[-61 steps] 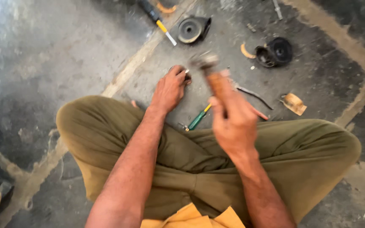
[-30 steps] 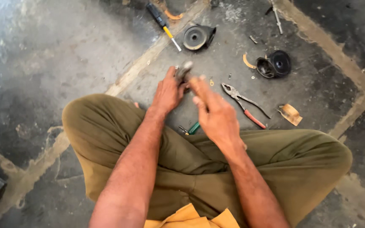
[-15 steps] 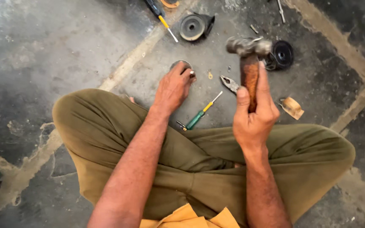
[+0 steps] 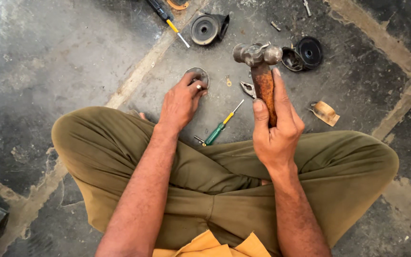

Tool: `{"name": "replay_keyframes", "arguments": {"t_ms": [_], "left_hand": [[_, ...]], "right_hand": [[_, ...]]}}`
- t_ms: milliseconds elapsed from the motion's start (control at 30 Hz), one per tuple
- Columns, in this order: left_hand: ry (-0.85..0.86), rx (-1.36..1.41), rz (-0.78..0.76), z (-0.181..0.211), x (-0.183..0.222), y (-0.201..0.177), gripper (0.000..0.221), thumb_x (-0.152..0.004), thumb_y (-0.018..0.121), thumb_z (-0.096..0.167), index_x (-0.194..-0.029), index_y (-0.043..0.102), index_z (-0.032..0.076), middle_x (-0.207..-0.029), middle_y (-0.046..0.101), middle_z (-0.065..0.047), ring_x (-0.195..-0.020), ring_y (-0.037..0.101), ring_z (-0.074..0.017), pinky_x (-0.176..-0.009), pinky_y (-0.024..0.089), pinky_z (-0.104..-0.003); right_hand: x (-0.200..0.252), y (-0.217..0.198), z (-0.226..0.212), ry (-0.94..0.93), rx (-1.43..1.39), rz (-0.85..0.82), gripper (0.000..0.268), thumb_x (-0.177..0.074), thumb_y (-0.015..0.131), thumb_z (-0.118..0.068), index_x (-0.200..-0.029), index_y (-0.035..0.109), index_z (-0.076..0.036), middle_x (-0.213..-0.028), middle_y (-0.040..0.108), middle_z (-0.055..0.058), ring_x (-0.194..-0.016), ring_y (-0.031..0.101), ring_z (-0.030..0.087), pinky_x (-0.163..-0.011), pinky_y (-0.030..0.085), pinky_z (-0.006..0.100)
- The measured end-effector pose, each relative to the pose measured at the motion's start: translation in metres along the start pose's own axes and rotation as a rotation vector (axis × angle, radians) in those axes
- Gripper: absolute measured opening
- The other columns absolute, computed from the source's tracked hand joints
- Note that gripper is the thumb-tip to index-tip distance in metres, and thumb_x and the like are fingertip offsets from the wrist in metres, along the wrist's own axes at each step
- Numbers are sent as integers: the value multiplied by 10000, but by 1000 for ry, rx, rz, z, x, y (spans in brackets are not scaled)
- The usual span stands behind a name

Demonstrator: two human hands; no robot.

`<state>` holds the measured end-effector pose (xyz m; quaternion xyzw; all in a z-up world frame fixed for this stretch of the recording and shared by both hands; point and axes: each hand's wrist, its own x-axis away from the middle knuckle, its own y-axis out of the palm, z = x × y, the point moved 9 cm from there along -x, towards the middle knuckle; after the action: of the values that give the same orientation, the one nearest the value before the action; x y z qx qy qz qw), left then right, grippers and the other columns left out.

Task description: The person sits on the floor and uses a hammer and screwdriver to work on a small circular mechanical part. They repeatedly tap the part with the hammer and adjust it with the screwdriver while surrounded by tools and parts.

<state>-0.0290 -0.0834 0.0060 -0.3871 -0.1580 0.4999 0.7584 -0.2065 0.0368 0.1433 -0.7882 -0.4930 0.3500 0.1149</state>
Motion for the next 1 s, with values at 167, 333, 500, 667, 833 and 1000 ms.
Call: {"name": "replay_keyframes", "arguments": {"t_ms": [167,333,500,667,833,1000], "left_hand": [[24,18,-3,3,0,0,117,-920,720,177,-1024,697,130,-1339,624,-49,-1052,683,-340,-831,551,-455],[-3,-49,7,4,0,-2,130,-900,751,202,-1014,716,151,-1263,635,-33,-1074,654,-328,-832,543,-451],[5,-81,8,8,1,2,135,-910,759,220,-1018,715,153,-1164,637,-31,-1028,646,-311,-825,545,-444],[163,-119,62,20,2,1,151,-907,750,183,-1028,682,121,-1177,625,-53,-1090,639,-329,-849,547,-442],[47,-32,-4,11,2,7,143,-940,715,145,-1068,666,105,-1188,628,-70,-1088,647,-330,-850,543,-457],[-5,-39,-25,8,1,8,147,-954,696,164,-1082,668,98,-1244,626,-86,-1064,662,-361,-829,541,-481]], "right_hand": [[2,0,-5,-30,5,-8,461,-1158,608,-159,-1560,472,23,-1323,687,241,-1193,730,309,-1016,563,360],[1,2,-4,-19,4,-14,463,-1145,613,-156,-1549,480,28,-1345,695,237,-1192,739,311,-1016,571,376],[2,-1,-3,-15,5,-5,464,-1146,613,-158,-1551,480,24,-1309,703,231,-1169,743,307,-1003,572,376],[2,-2,-1,-7,-2,-3,466,-1150,611,-166,-1553,477,26,-1325,704,236,-1137,743,303,-1019,572,385],[4,-2,-1,-13,2,-3,472,-1154,611,-181,-1555,473,26,-1346,694,243,-1176,738,310,-996,570,368],[3,-3,0,-7,4,-3,471,-1154,613,-184,-1553,476,26,-1338,699,239,-1173,740,310,-1000,569,371]]}}
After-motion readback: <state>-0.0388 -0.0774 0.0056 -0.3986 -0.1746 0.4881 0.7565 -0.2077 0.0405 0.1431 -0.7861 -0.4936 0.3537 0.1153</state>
